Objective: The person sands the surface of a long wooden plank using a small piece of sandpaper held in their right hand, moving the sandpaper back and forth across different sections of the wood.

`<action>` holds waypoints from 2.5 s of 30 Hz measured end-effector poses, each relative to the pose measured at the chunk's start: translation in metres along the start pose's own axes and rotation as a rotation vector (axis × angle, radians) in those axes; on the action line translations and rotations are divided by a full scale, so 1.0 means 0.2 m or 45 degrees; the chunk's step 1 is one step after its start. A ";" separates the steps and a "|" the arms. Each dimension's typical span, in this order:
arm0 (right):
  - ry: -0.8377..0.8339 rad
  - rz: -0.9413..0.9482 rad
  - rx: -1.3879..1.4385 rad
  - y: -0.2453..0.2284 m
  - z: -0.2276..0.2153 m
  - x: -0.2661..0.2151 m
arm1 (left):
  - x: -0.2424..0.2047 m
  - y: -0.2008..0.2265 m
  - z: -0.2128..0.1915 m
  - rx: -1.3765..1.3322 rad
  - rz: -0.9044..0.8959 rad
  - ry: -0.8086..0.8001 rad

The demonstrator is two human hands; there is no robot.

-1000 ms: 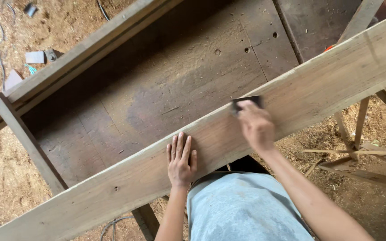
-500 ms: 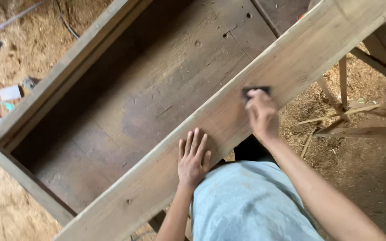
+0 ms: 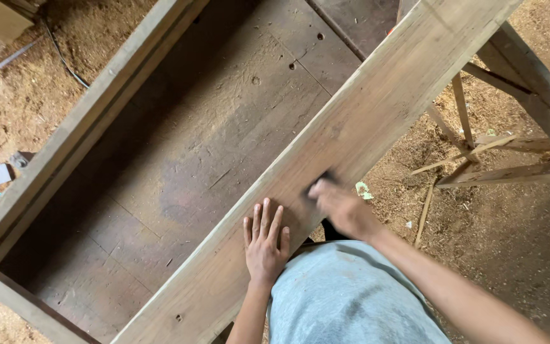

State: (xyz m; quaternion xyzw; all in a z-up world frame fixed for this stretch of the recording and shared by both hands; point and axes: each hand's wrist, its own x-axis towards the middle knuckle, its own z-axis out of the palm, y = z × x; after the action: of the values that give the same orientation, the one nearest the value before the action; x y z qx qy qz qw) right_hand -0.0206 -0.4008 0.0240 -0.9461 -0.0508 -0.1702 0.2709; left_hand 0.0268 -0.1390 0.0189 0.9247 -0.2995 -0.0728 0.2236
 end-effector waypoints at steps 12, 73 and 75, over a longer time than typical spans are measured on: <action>0.070 0.123 0.025 0.06 -0.01 -0.12 | 0.10 0.03 0.04 0.036 0.118 -0.055; -0.234 -0.052 0.084 0.96 -0.19 0.34 | 0.72 0.60 0.41 0.134 -0.203 0.150; -0.295 -0.199 0.058 0.95 -0.18 0.35 | 0.75 0.61 0.41 0.143 -0.197 0.180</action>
State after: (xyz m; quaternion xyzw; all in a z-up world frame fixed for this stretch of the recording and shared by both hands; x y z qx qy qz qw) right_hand 0.0694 -0.5811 -0.0173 -0.9462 -0.1591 -0.0790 0.2706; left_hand 0.0631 -0.3460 0.0028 0.9589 -0.2144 -0.0074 0.1858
